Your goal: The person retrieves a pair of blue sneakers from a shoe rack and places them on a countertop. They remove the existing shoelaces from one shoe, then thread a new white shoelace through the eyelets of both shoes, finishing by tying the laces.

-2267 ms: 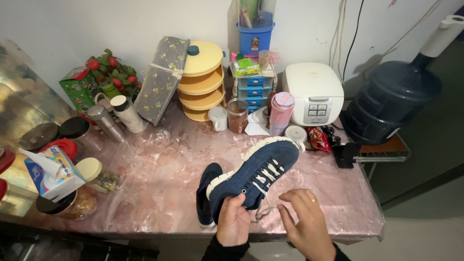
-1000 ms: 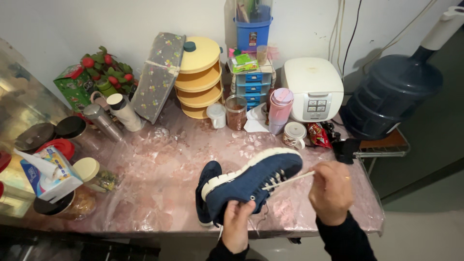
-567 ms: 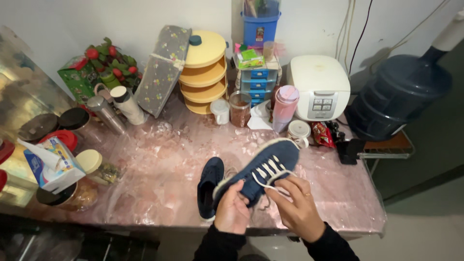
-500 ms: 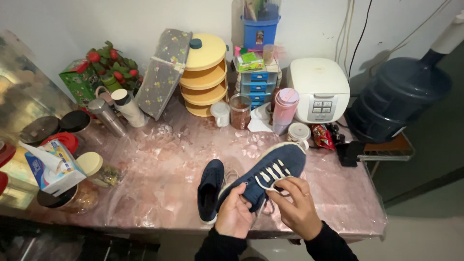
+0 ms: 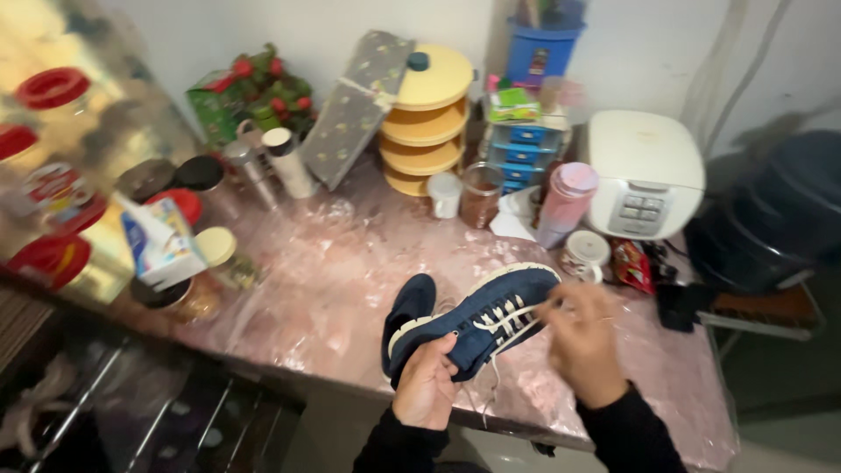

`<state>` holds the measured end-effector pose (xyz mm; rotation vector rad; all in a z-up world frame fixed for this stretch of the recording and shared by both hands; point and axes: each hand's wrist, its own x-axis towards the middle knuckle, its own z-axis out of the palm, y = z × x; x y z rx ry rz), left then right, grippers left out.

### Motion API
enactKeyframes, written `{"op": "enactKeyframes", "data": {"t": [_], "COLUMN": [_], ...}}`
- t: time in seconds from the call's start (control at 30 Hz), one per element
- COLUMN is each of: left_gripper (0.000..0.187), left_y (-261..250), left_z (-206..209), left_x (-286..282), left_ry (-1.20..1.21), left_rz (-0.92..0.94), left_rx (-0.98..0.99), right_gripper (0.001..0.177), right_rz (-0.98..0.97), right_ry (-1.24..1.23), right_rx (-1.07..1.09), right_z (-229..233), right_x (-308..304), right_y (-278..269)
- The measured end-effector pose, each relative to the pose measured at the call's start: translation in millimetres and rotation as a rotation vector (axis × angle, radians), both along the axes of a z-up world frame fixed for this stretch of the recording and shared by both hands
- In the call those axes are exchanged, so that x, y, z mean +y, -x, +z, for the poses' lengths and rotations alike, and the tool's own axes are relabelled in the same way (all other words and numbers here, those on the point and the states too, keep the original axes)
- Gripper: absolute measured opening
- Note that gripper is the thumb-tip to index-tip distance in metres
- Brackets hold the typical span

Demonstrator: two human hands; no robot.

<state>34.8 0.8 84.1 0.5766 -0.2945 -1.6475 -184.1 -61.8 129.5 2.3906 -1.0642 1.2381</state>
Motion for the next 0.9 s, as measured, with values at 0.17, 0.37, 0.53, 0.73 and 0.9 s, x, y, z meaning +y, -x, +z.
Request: {"op": "enactKeyframes", "data": {"t": [0.17, 0.37, 0.53, 0.73, 0.9], "left_gripper": [0.03, 0.029, 0.018, 0.011, 0.007], "left_y": [-5.1, 3.8, 28.3, 44.6, 48.8], "left_z": [-13.1, -28.8, -34.9, -43.2, -44.0], "left_x": [6.9, 4.0, 0.1, 3.1, 6.4], "left_ry": [0.013, 0.04, 0.043, 0.166, 0.285], "left_rz": [0.177, 0.319, 0.462, 0.505, 0.428], "left_rx": [-0.01, 0.0, -0.114, -0.293, -0.375], "right_gripper": [0.022, 0.024, 0.025, 0.024, 0.018], "right_rz": [-0.299, 0.113, 0.304, 0.403, 0.46], "right_ry": [-0.059, -0.173, -0.237, -0.094, -0.172], "right_rx": [-0.184, -0.129, -0.317, -0.119, -0.078], "right_z": [13.3, 14.0, 18.9, 49.0, 39.8], "right_x": [-24.3, -3.5, 30.7, 18.1, 1.7], "right_y": [21.6, -2.9, -38.9, -46.9, -45.3]}}
